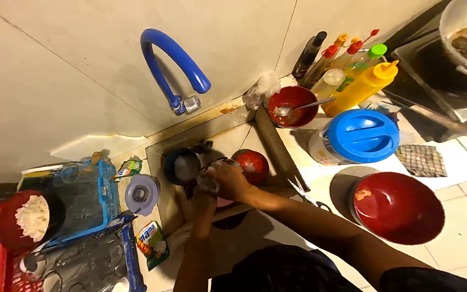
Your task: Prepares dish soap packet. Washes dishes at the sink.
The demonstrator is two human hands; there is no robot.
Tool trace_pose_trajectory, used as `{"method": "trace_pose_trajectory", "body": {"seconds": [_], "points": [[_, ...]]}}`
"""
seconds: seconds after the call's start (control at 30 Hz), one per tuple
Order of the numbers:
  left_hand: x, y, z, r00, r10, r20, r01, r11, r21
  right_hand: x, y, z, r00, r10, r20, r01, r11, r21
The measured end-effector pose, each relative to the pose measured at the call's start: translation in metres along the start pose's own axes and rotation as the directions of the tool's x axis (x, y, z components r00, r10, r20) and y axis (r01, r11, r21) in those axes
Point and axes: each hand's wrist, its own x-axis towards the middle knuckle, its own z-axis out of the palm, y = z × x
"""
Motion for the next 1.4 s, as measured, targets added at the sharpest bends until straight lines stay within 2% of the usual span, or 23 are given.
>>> {"method": "trace_pose_trajectory", "body": {"seconds": [0.1, 0.17, 0.23, 0.33, 0.37, 0.43, 0.47, 0.53, 0.57, 0.63, 0.7, 0.77, 0.83, 0.9, 0.93, 1.0, 1.03, 1.1, 1.27, 1.33, 1.4], "points": [[0.009, -0.017, 0.011, 0.999, -0.011, -0.036, 0.015, 0.99, 0.137, 0.0, 0.043, -0.007, 0.967, 0.254, -0.004, -0.252, 0.962, 0.105], [0.007, -0.029, 0.01, 1.0, 0.013, -0.013, -0.011, 0.992, 0.125, 0.001, 0.061, -0.012, 0.95, 0.31, -0.027, -0.304, 0.945, 0.122], [0.006, -0.032, 0.009, 0.999, 0.037, 0.002, -0.037, 0.996, 0.079, -0.002, 0.044, -0.017, 0.972, 0.231, 0.032, -0.233, 0.965, 0.123], [-0.007, -0.02, 0.009, 1.0, 0.01, 0.015, -0.009, 0.994, -0.106, 0.001, 0.008, -0.003, 0.991, -0.097, 0.093, 0.091, 0.994, 0.059], [-0.011, -0.016, 0.009, 0.998, 0.014, 0.056, -0.008, 0.994, -0.105, 0.007, 0.003, -0.003, 0.979, -0.145, 0.144, 0.137, 0.988, 0.065], [-0.012, -0.018, 0.011, 0.992, 0.11, 0.056, -0.108, 0.994, -0.029, 0.024, 0.014, -0.012, 0.964, -0.081, 0.254, 0.037, 0.984, 0.172], [-0.013, -0.021, 0.011, 0.986, 0.163, 0.016, -0.161, 0.984, -0.076, 0.03, 0.027, -0.017, 0.962, -0.025, 0.271, -0.052, 0.96, 0.274], [-0.016, -0.036, 0.015, 0.969, 0.229, -0.088, -0.244, 0.937, -0.249, 0.032, 0.053, -0.02, 0.964, 0.07, 0.256, -0.195, 0.843, 0.502], [-0.018, -0.042, 0.017, 0.974, 0.2, -0.109, -0.225, 0.92, -0.322, 0.027, 0.064, -0.018, 0.965, 0.123, 0.231, -0.239, 0.773, 0.588], [-0.023, -0.042, 0.017, 0.993, 0.032, -0.11, -0.076, 0.904, -0.422, 0.012, 0.079, -0.008, 0.955, 0.251, 0.16, -0.289, 0.656, 0.697], [-0.023, -0.04, 0.019, 0.985, -0.131, -0.115, 0.07, 0.902, -0.427, -0.006, 0.082, 0.004, 0.911, 0.407, 0.071, -0.314, 0.571, 0.759], [-0.012, -0.037, 0.022, 0.966, -0.226, -0.122, 0.157, 0.896, -0.415, -0.021, 0.076, 0.009, 0.859, 0.51, 0.035, -0.334, 0.508, 0.794], [0.0, -0.026, 0.026, 0.949, -0.309, -0.056, 0.216, 0.771, -0.599, -0.03, 0.067, 0.018, 0.797, 0.599, 0.072, -0.416, 0.459, 0.785], [0.015, -0.012, 0.039, 0.942, -0.328, 0.07, 0.243, 0.523, -0.817, -0.034, 0.06, 0.03, 0.717, 0.662, 0.219, -0.588, 0.405, 0.7], [0.023, -0.005, 0.043, 0.931, -0.333, 0.15, 0.301, 0.468, -0.831, -0.037, 0.061, 0.039, 0.667, 0.695, 0.271, -0.64, 0.347, 0.685], [0.036, -0.004, 0.052, 0.868, -0.373, 0.329, 0.489, 0.522, -0.699, -0.051, 0.067, 0.052, 0.544, 0.803, 0.246, -0.647, 0.214, 0.732], [0.041, -0.007, 0.06, 0.82, -0.397, 0.413, 0.573, 0.564, -0.595, -0.059, 0.073, 0.052, 0.482, 0.854, 0.197, -0.632, 0.183, 0.753], [0.049, -0.006, 0.076, 0.732, -0.414, 0.541, 0.662, 0.617, -0.425, -0.073, 0.083, 0.04, 0.404, 0.911, 0.078, -0.589, 0.194, 0.785], [0.054, 0.0, 0.107, 0.648, -0.245, 0.721, 0.632, 0.702, -0.329, -0.089, 0.084, 0.008, 0.37, 0.927, -0.066, -0.528, 0.268, 0.806], [0.049, -0.011, 0.112, 0.68, -0.327, 0.656, 0.632, 0.714, -0.3, -0.091, 0.083, 0.004, 0.363, 0.93, -0.061, -0.515, 0.255, 0.819], [0.042, -0.035, 0.114, 0.748, -0.535, 0.394, 0.651, 0.707, -0.276, -0.089, 0.081, 0.003, 0.363, 0.932, -0.02, -0.521, 0.221, 0.825]]}}
